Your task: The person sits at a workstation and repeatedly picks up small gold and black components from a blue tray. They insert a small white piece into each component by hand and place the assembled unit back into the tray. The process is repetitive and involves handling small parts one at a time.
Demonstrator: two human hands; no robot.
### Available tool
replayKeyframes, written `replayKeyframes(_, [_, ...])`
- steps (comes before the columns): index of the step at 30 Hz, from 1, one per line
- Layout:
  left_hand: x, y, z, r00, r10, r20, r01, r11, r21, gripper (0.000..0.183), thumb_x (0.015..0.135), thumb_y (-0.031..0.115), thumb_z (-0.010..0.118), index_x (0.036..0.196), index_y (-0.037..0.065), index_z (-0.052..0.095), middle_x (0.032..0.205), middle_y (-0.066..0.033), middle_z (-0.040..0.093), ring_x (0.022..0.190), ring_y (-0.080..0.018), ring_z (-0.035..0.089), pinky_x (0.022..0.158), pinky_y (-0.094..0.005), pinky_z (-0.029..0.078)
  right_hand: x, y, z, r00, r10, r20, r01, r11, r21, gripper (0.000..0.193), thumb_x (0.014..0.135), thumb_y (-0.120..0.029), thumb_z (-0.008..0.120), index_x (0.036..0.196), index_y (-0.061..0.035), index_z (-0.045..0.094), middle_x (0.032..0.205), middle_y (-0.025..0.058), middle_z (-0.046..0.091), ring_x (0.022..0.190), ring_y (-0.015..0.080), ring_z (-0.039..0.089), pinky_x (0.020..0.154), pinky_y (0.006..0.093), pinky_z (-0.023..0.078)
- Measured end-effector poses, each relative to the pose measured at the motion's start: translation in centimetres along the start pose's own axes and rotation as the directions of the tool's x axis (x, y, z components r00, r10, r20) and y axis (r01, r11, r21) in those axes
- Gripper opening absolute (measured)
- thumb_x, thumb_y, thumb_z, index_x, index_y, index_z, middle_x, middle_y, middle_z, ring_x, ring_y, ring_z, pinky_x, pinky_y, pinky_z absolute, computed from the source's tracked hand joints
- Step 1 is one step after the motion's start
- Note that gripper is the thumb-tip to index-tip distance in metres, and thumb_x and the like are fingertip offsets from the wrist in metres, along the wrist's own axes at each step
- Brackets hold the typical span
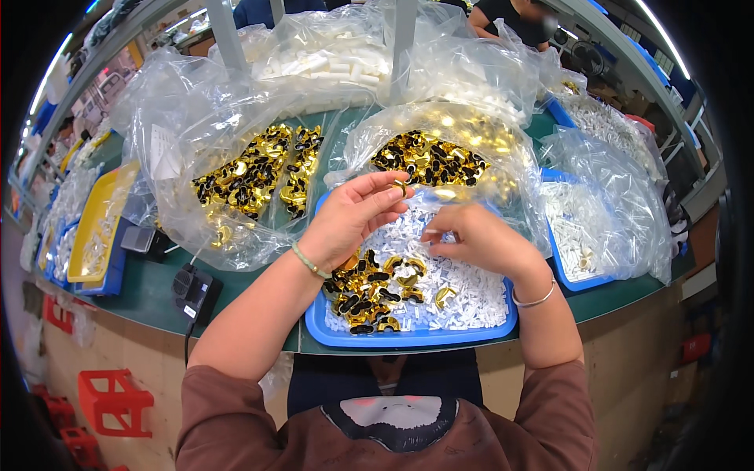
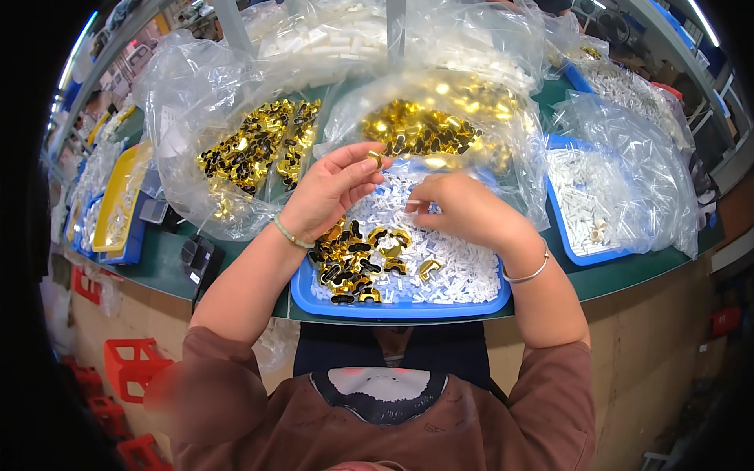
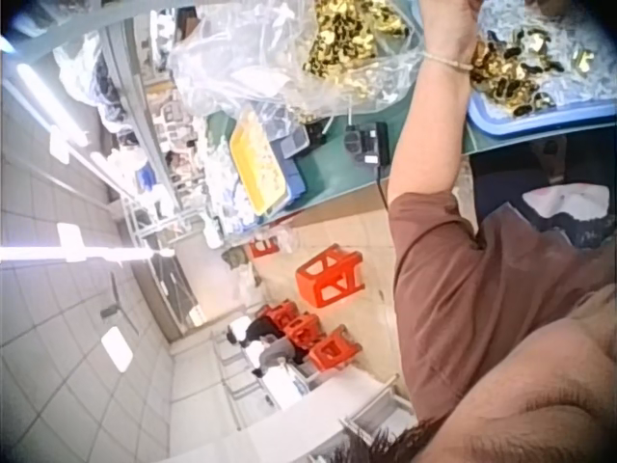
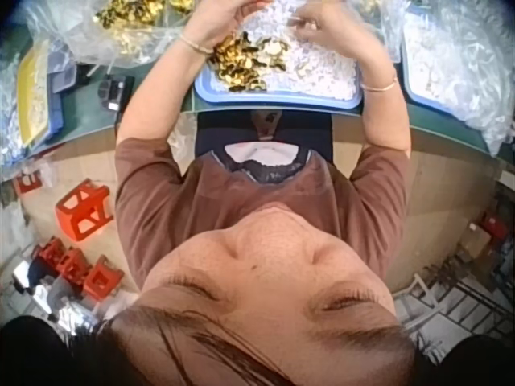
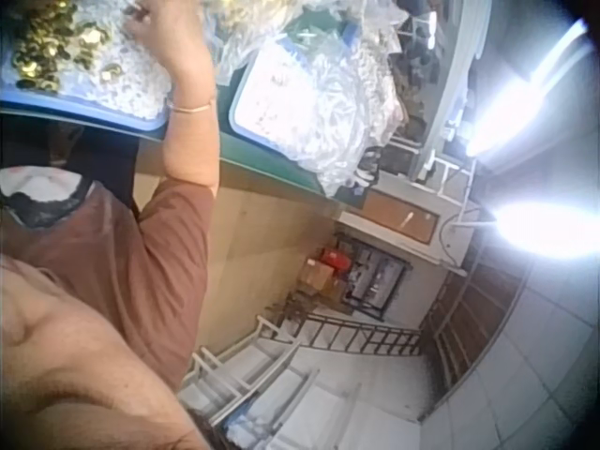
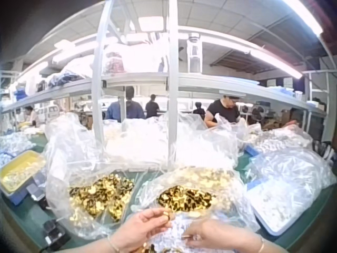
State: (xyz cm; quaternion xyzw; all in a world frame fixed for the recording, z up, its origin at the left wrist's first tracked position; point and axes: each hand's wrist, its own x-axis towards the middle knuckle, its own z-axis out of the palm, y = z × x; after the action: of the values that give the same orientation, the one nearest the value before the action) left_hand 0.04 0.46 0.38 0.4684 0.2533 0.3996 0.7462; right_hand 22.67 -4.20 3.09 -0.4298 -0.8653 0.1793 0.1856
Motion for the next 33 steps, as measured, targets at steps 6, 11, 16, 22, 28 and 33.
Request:
replayKeyframes(6, [0.4, -0.2, -0.2, 0.998, -0.037, 0.041, 0.041, 0.993, -0.109, 0.038, 0.096, 0.010, 0.056, 0.132, 0.001, 0.049, 0.118, -0.0104, 0.062, 0.093, -0.0079, 0.063, 0.086, -0.0198, 0.053, 0.0, 0.5, 0.9, 1.000, 0.004, 0.023, -0.003, 1.000, -0.030, 0.015, 0.072, -0.005, 0.071, 0.087, -0.0012, 0.070, 0.084, 0.0132, 0.068, 0.078, 0.0288, 0.065, 0.069, 0.0357, 0.051])
replayKeyframes(11, [0.4, -0.1, -0.1, 0.999, -0.041, 0.011, 0.041, 0.999, -0.034, 0.035, 0.095, 0.011, 0.057, 0.127, 0.000, 0.053, 0.115, -0.0109, 0.064, 0.092, -0.0106, 0.064, 0.087, -0.0228, 0.053, 0.0, 0.7, 0.6, 0.997, 0.039, -0.065, -0.032, 0.994, 0.101, 0.013, 0.076, -0.005, 0.069, 0.089, -0.0029, 0.071, 0.084, 0.0140, 0.068, 0.079, 0.0302, 0.064, 0.070, 0.0371, 0.050])
replayKeyframes(16, [0.2, -0.7, 0.1, 0.995, 0.101, 0.003, -0.100, 0.975, 0.198, 0.027, 0.090, 0.008, 0.065, 0.115, -0.001, 0.059, 0.108, -0.0098, 0.066, 0.094, -0.0136, 0.064, 0.086, -0.0260, 0.052, 0.3, -0.2, -0.2, 0.969, 0.117, -0.218, -0.057, 0.963, 0.263, 0.012, 0.081, -0.001, 0.067, 0.092, -0.0027, 0.071, 0.082, 0.0094, 0.066, 0.073, 0.0200, 0.061, 0.065, 0.0298, 0.047])
replayKeyframes(22, [-0.4, -0.7, 0.8, 0.970, 0.239, 0.055, -0.238, 0.864, 0.444, 0.024, 0.086, 0.003, 0.067, 0.110, -0.001, 0.065, 0.107, -0.0086, 0.067, 0.097, -0.0121, 0.063, 0.087, -0.0250, 0.050, 0.4, -1.1, 0.0, 0.925, 0.163, -0.344, -0.022, 0.925, 0.379, 0.012, 0.082, 0.001, 0.067, 0.093, -0.0034, 0.071, 0.077, 0.0011, 0.060, 0.062, 0.0067, 0.047, 0.056, 0.0223, 0.039])
replayKeyframes(28, [-0.5, -0.8, 1.5, 0.996, 0.057, 0.067, -0.070, 0.975, 0.210, 0.028, 0.085, 0.004, 0.069, 0.113, 0.000, 0.066, 0.108, -0.0058, 0.067, 0.097, -0.0094, 0.062, 0.085, -0.0221, 0.049, 0.7, -2.1, 0.9, 0.900, 0.238, -0.365, -0.071, 0.906, 0.416, 0.015, 0.082, -0.003, 0.067, 0.096, -0.0043, 0.067, 0.077, -0.0005, 0.063, 0.054, 0.0047, 0.043, 0.050, 0.0216, 0.036])
replayKeyframes(33, [-0.1, -0.8, 0.9, 0.998, 0.026, 0.056, -0.040, 0.967, 0.250, 0.033, 0.086, 0.004, 0.067, 0.118, -0.002, 0.062, 0.114, -0.0070, 0.065, 0.105, -0.0113, 0.060, 0.092, -0.0247, 0.047, 0.8, -2.4, 1.2, 0.854, 0.242, -0.460, -0.073, 0.932, 0.355, 0.017, 0.081, -0.004, 0.067, 0.097, -0.0046, 0.065, 0.078, 0.0007, 0.065, 0.052, 0.0046, 0.041, 0.048, 0.0220, 0.035])
